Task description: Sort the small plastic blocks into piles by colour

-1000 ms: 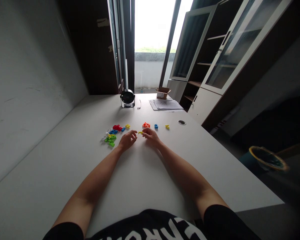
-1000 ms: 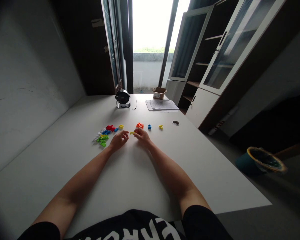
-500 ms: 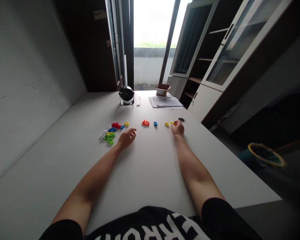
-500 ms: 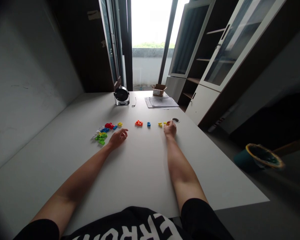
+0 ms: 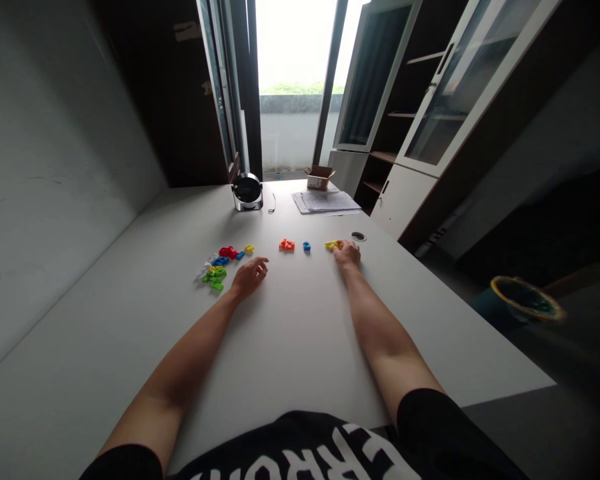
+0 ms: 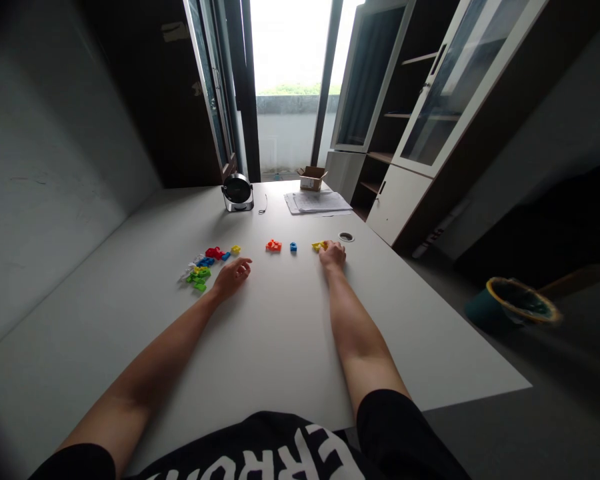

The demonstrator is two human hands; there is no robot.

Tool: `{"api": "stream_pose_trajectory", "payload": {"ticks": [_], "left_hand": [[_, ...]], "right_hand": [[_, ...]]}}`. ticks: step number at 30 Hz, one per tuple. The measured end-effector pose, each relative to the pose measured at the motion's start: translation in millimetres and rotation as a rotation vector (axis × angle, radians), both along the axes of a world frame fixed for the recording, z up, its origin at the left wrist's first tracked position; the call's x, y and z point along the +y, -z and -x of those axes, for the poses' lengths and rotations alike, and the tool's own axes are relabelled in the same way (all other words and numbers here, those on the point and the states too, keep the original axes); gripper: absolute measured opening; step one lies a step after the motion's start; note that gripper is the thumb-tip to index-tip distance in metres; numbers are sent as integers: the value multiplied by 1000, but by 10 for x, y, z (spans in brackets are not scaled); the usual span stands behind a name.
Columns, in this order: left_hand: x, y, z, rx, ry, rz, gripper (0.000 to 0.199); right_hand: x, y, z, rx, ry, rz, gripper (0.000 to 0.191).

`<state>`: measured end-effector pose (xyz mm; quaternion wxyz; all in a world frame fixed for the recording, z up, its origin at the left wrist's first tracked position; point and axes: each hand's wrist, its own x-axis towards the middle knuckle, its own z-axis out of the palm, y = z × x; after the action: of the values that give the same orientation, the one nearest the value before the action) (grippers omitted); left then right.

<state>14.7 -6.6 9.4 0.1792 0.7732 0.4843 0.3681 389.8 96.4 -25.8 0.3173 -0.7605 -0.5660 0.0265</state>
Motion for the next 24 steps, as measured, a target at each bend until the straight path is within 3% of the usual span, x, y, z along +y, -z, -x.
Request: {"api": "stream_pose_trajectory", "payload": {"ticks": [9, 24], "left_hand": [[7, 11, 3, 6, -14, -4, 30], [-23, -7, 1, 29, -17, -15, 21]], "right_hand": [[11, 19, 76, -64, -17, -9, 41], [-33, -13, 112, -159, -12, -38, 27]]}}
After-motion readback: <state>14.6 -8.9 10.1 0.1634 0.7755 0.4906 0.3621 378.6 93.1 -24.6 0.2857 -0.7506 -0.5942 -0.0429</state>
